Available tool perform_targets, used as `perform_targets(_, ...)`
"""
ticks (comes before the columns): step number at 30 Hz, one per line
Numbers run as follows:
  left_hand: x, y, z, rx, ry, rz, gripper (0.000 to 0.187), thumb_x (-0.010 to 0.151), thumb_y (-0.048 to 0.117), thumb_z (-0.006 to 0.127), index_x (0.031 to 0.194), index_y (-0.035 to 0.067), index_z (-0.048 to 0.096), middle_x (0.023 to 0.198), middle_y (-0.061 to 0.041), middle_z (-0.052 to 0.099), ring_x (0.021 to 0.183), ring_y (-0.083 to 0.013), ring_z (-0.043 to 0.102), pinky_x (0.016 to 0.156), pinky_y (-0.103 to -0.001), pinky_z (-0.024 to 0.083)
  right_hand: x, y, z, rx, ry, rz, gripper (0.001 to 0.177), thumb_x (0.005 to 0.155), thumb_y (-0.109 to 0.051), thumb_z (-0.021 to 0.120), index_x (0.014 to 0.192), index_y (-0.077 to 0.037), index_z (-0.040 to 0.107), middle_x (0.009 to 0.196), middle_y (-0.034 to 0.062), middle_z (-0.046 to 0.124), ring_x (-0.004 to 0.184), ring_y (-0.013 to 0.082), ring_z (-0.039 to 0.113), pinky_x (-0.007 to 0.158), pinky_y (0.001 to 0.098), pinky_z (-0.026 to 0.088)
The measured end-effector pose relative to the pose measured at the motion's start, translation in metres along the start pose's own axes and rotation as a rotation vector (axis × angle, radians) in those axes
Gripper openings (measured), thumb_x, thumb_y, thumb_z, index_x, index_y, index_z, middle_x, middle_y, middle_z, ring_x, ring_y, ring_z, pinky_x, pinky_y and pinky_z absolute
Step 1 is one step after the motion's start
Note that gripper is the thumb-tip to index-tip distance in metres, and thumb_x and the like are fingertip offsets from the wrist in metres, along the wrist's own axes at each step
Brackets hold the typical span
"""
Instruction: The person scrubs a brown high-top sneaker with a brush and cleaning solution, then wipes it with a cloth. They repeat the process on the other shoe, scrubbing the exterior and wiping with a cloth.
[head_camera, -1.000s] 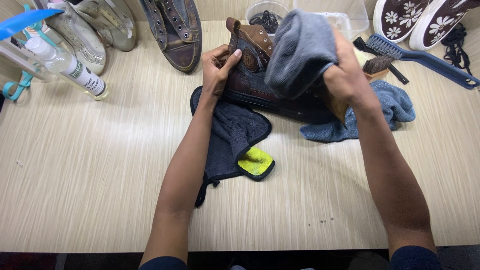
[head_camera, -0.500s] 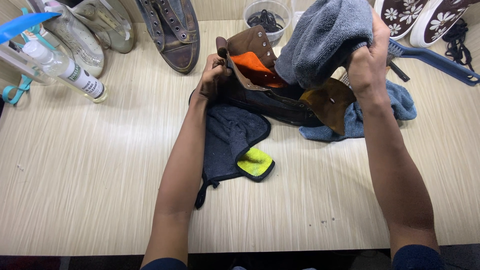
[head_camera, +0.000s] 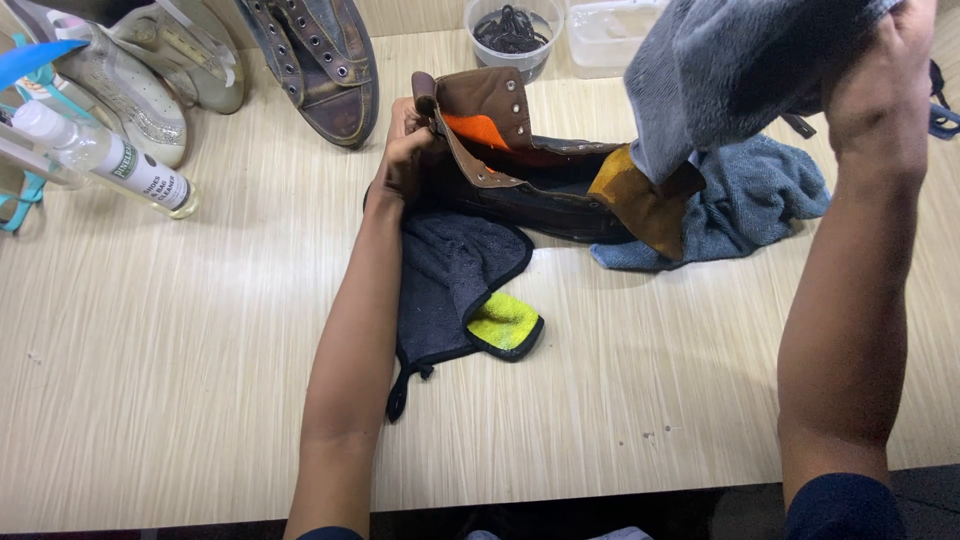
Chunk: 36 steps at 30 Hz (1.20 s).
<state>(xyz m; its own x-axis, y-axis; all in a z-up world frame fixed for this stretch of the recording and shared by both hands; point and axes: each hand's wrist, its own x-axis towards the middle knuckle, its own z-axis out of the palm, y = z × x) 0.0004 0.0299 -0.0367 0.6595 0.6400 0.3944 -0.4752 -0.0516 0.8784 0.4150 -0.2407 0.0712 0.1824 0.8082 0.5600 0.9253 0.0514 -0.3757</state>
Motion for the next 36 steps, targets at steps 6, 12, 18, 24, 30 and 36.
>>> perform_targets(6, -0.003, 0.036, 0.001, 0.024, 0.093, -0.098, 0.023, 0.068, 0.016, 0.069, 0.087, 0.012, 0.058, 0.077, 0.001, 0.060, 0.068, -0.0096, 0.055, 0.062, -0.022, 0.047, -0.003, -0.023, -0.029, -0.414, -0.330, 0.296, 0.050, 0.091, -0.016, 0.075, 0.139, -0.018, 0.059, 0.120, 0.0364, 0.061, 0.100, 0.0496, 0.065, 0.083, 0.0528, 0.048)
perform_targets(12, 0.000, 0.124, 0.024, 0.266, 0.011, 0.169, 0.012, 0.072, 0.015, 0.076, 0.075, 0.009, 0.065, 0.074, 0.006, 0.058, 0.066, -0.0046, 0.048, 0.059, -0.020, 0.039, 0.015, -0.081, -0.027, -0.409, -0.738, 0.382, 0.066, 0.094, -0.056, 0.063, 0.151, -0.024, 0.063, 0.131, 0.0320, 0.067, 0.124, 0.0451, 0.061, 0.102, 0.0494, 0.046)
perform_targets(18, -0.006, 0.174, 0.028, 0.373, 0.050, 0.213, 0.017, 0.075, 0.004, 0.085, 0.085, 0.000, 0.072, 0.083, -0.001, 0.067, 0.076, -0.0047, 0.055, 0.067, -0.020, 0.040, 0.029, -0.188, -0.019, -0.247, -0.834, 0.489, 0.068, 0.094, -0.065, 0.046, 0.157, -0.037, 0.042, 0.149, 0.0304, 0.021, 0.129, 0.0393, 0.024, 0.117, 0.0443, 0.020)
perform_targets(24, -0.009, 0.185, 0.038, 0.422, -0.015, 0.082, 0.022, 0.081, 0.002, 0.090, 0.097, -0.001, 0.076, 0.091, -0.002, 0.072, 0.083, -0.0034, 0.062, 0.071, -0.017, 0.052, 0.030, -0.190, 0.036, -0.297, -0.957, 0.138, 0.092, 0.071, -0.075, 0.070, 0.145, -0.025, 0.047, 0.151, 0.0204, 0.032, 0.143, 0.0373, 0.024, 0.111, 0.0596, 0.021)
perform_targets(30, -0.011, 0.163, 0.008, 0.313, -0.022, 0.032, 0.023, 0.077, 0.004, 0.093, 0.089, 0.000, 0.074, 0.090, -0.004, 0.074, 0.083, -0.0072, 0.068, 0.072, -0.018, 0.057, 0.041, -0.186, 0.038, 0.158, -1.003, 0.293, 0.034, 0.093, -0.041, 0.074, 0.091, -0.009, 0.061, 0.083, 0.0022, 0.051, 0.075, 0.0172, 0.054, 0.071, 0.0326, 0.048)
perform_targets(36, -0.012, 0.172, 0.015, 0.379, -0.420, -0.151, 0.043, 0.056, 0.006, 0.099, 0.072, 0.008, 0.058, 0.076, -0.002, 0.060, 0.070, -0.0089, 0.053, 0.061, -0.019, 0.041, 0.047, -0.180, 0.068, 0.761, -0.478, 0.385, 0.024, 0.115, -0.020, 0.060, 0.095, -0.010, 0.069, 0.082, -0.0097, 0.053, 0.074, -0.0006, 0.047, 0.065, 0.0157, 0.037)
